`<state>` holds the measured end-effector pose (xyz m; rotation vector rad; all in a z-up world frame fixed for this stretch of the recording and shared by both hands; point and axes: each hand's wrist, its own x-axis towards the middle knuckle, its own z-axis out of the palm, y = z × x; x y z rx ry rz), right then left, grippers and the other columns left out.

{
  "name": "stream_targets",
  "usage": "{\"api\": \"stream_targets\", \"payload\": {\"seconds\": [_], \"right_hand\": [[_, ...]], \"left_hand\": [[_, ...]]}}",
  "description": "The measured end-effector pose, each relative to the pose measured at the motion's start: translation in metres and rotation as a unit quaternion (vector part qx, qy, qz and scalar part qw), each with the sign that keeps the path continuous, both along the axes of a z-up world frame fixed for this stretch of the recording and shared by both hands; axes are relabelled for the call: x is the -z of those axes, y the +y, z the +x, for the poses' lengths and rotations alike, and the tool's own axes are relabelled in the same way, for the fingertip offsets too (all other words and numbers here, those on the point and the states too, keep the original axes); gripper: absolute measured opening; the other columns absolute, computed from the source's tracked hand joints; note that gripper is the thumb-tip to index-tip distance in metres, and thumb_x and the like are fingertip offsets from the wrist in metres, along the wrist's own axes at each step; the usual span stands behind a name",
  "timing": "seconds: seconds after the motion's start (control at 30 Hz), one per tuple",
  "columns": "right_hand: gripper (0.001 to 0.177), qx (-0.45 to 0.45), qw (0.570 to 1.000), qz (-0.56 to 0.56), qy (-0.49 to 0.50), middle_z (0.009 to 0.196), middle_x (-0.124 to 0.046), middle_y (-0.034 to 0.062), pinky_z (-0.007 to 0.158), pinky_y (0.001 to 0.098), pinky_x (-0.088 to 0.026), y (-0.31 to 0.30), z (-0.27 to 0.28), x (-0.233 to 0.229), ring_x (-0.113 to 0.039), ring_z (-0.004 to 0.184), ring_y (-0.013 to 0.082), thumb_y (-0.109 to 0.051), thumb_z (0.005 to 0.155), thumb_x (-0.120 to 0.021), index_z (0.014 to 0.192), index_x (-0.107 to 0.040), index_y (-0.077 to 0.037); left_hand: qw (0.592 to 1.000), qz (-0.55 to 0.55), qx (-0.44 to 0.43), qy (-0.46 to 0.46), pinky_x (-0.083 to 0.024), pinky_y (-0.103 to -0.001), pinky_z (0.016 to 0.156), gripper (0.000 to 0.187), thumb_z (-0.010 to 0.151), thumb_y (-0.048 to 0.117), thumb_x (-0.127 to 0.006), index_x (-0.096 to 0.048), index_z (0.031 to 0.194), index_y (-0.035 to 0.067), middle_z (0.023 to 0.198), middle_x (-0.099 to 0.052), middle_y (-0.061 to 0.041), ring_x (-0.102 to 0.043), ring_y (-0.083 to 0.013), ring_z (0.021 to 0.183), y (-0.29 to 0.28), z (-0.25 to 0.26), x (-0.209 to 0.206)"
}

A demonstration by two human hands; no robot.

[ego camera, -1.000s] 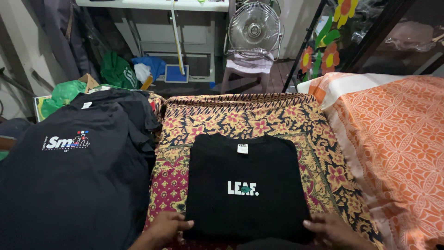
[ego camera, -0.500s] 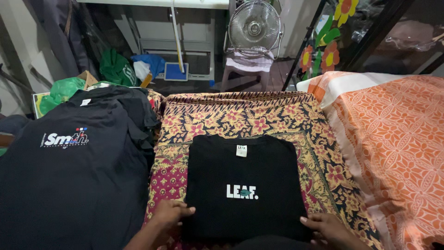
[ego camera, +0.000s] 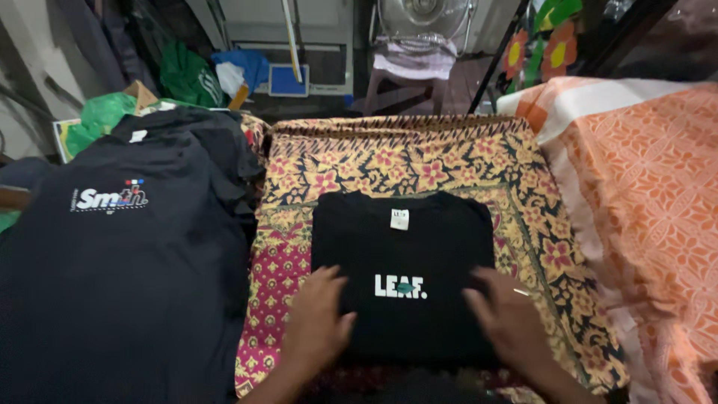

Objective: The person folds black t-shirts by hand on a patterned mat and then on a bed. They smooth out the fabric, fold the sides and sleeves inward, and then fold the bottom half up to form a rectangle, handling two shirts one at a time.

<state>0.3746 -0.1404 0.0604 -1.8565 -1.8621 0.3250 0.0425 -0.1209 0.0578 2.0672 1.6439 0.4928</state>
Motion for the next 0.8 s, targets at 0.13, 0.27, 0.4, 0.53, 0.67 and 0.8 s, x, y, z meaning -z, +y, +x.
{"api": "stream_targets", "payload": {"seconds": [0.13, 0.27, 0.4, 0.53, 0.67, 0.8], "right_hand": [[0.067, -0.247, 0.968, 0.044, -0.005, 0.158, -0.042, 0.0225, 0.12, 0.0486, -0.028, 0.02, -0.084, 0.013, -0.034, 0.148, 0.043, -0.025, 0.093, -0.064, 0.151, -0.044, 0.001], [0.07, -0.2, 0.974, -0.022, -0.107, 0.16, -0.033, 0.0222, 0.118, 0.0519, -0.021, 0.012, -0.076, 0.046, -0.026, 0.149, 0.0418, -0.039, 0.099, -0.062, 0.152, -0.036, -0.001], [0.075, -0.11, 0.98, 0.004, -0.165, 0.164, -0.029, 0.0222, 0.12, 0.0524, -0.019, -0.001, 0.001, 0.054, -0.022, 0.152, 0.0378, -0.046, 0.1, -0.045, 0.157, -0.031, 0.001], [0.074, 0.009, 0.977, -0.038, -0.209, 0.163, -0.027, 0.0245, 0.116, 0.0542, -0.017, 0.019, 0.028, 0.041, -0.021, 0.15, 0.0387, -0.044, 0.101, -0.048, 0.156, -0.031, 0.003], [0.069, -0.153, 0.976, 0.068, -0.139, 0.163, -0.032, 0.0214, 0.125, 0.0495, -0.021, 0.044, -0.002, 0.028, -0.024, 0.155, 0.0394, -0.04, 0.102, -0.048, 0.155, -0.034, 0.001], [0.073, -0.367, 0.919, -0.024, -0.142, 0.162, -0.032, 0.019, 0.119, 0.051, -0.019, 0.068, -0.043, 0.039, -0.024, 0.151, 0.0388, -0.043, 0.1, -0.055, 0.154, -0.033, 0.0]], "left_hand": [[0.983, 0.15, 0.093, 0.053, -0.019, -0.048, 0.124, 0.06, 0.097, 0.022, -0.056, -0.041, 0.151, -0.001, 0.164, -0.033, -0.019, -0.024, -0.0341, 0.155, -0.004, 0.061, 0.024], [0.993, 0.041, 0.098, 0.05, -0.008, -0.05, 0.122, 0.064, 0.104, 0.04, -0.038, -0.028, 0.157, 0.005, 0.166, -0.022, -0.013, -0.016, -0.0277, 0.154, -0.008, 0.04, 0.056], [0.972, 0.175, 0.094, 0.128, -0.012, -0.048, 0.122, 0.063, 0.106, 0.036, -0.038, -0.028, 0.157, 0.001, 0.167, -0.024, -0.016, -0.017, -0.03, 0.154, -0.02, -0.011, 0.065], [0.98, 0.173, 0.032, 0.089, -0.012, -0.048, 0.123, 0.062, 0.103, 0.031, -0.04, -0.029, 0.154, -0.003, 0.165, -0.026, -0.02, -0.017, -0.0339, 0.155, -0.014, -0.013, 0.053], [0.974, 0.209, 0.076, 0.041, -0.012, -0.048, 0.126, 0.062, 0.106, 0.03, -0.043, -0.03, 0.157, -0.003, 0.167, -0.026, -0.018, -0.019, -0.0321, 0.157, 0.027, 0.018, 0.047], [0.978, 0.135, 0.154, 0.04, -0.011, -0.048, 0.125, 0.065, 0.104, 0.04, -0.045, -0.031, 0.156, 0.004, 0.167, -0.027, -0.012, -0.018, -0.0281, 0.156, 0.092, 0.044, 0.055]]}}
